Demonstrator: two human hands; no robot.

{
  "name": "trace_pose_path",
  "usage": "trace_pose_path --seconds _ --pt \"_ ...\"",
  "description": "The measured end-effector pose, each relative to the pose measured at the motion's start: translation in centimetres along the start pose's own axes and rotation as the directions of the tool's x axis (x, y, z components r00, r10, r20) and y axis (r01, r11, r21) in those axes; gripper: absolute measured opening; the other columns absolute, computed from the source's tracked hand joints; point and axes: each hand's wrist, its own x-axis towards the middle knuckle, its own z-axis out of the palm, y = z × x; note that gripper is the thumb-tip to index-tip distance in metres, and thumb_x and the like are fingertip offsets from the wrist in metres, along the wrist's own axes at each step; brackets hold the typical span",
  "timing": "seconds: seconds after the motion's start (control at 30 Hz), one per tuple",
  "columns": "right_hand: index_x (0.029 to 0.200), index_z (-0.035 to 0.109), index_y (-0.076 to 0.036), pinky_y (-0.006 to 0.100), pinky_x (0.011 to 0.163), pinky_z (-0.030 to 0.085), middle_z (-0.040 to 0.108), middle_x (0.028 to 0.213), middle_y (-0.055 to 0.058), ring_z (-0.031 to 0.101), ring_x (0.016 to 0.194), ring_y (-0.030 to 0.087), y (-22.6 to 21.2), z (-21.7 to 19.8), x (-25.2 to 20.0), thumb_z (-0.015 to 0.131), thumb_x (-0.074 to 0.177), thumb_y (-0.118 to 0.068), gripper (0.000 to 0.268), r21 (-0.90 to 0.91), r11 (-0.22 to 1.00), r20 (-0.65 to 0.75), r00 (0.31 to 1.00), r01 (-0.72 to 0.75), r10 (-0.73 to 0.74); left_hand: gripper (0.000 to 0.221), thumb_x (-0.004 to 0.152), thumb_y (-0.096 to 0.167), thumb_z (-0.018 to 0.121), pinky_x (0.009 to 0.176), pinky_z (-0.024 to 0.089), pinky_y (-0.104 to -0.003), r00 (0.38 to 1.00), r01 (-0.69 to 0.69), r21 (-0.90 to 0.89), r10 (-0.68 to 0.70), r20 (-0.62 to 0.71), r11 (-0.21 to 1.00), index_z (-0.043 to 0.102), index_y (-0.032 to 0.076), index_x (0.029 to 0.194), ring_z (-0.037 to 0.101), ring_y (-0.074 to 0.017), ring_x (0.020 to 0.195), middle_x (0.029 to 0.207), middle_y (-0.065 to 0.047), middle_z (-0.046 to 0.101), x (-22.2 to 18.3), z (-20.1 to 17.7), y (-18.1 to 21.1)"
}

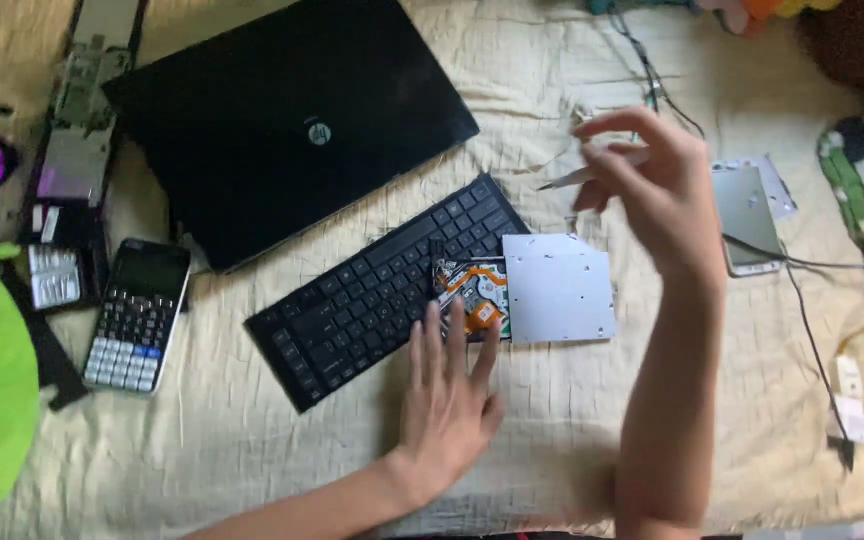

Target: Disassembling and inspecting the internal components of a laptop optical drive using a small tool to manipulate ribbon cables and mechanical parts.

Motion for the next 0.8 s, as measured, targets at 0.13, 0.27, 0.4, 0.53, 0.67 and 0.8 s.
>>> trace_pose_path --seconds 0.13,0.27,0.4,0.53,0.67,0.8 --pt "0.117 0.064 -0.005 0.023 0.059 0.054 0.072 0.077 0.009 0.069 0.062 0.012 -0.4 4.1 -1.4 0.064 0.102 -0.010 0.015 -0.118 0.977 0.256 0.956 0.176 -0.142 0.092 0.089 0.058 0.054 0.122 0.022 -0.059 1.000 0.008 -0.098 -0.008 -0.001 0.995 0.020 0.012 0.161 0.024 -0.0472 0.148 0.161 -0.028 0.023 0.4 1.4 0.1" --pt "0.125 0.063 -0.010 0.038 0.059 0.055 0.079 0.077 -0.001 0.076 0.068 0.022 0.4 6.3 -3.1 0.061 0.102 -0.022 0.026 -0.379 0.859 0.479 0.867 0.345 -0.138 0.094 0.090 0.050 0.067 0.121 0.026 -0.063 1.000 0.022 -0.279 -0.022 0.002 0.960 0.017 0.010 0.159 0.033 -0.0506 0.144 0.158 -0.028 0.032 0.3 1.4 0.0" --pt "0.129 0.058 -0.013 0.039 0.053 0.054 0.079 0.082 0.005 0.075 0.064 0.024 3.2 6.8 -3.8 0.061 0.102 -0.026 0.030 -0.419 0.804 0.568 0.812 0.422 -0.131 0.081 0.089 0.050 0.062 0.114 0.035 -0.061 1.000 -0.014 -0.167 0.017 0.019 0.986 0.034 0.010 0.154 0.041 -0.0461 0.139 0.150 -0.021 0.043 0.4 0.7 0.2" --pt "0.126 0.060 -0.011 0.035 0.051 0.055 0.079 0.082 0.005 0.077 0.067 0.021 3.7 7.3 -3.3 0.060 0.103 -0.024 0.027 -0.350 0.807 0.543 0.805 0.476 -0.239 0.072 0.099 0.050 0.042 0.114 0.032 -0.066 0.996 -0.043 -0.190 0.057 0.071 0.981 0.028 0.010 0.157 0.027 -0.0565 0.145 0.158 -0.025 0.033 0.4 1.3 0.0" --pt "0.129 0.060 -0.007 0.038 0.051 0.052 0.077 0.083 0.009 0.074 0.063 0.025 4.1 8.1 -2.6 0.059 0.105 -0.024 0.029 -0.315 0.782 0.595 0.754 0.538 -0.279 0.078 0.100 0.057 0.042 0.117 0.029 -0.068 0.995 -0.046 -0.129 0.057 0.076 0.991 0.021 0.013 0.162 0.021 -0.0639 0.145 0.165 -0.024 0.025 0.0 1.6 -0.1" --pt "0.126 0.061 -0.007 0.035 0.047 0.051 0.075 0.076 0.007 0.071 0.055 0.021 4.7 8.3 -2.7 0.060 0.105 -0.022 0.026 -0.311 0.756 0.607 0.732 0.577 -0.310 0.080 0.097 0.055 0.048 0.117 0.030 -0.065 0.993 -0.050 -0.153 0.066 0.101 0.987 0.024 0.012 0.161 0.024 -0.0620 0.145 0.162 -0.025 0.027 0.1 1.1 -0.2"
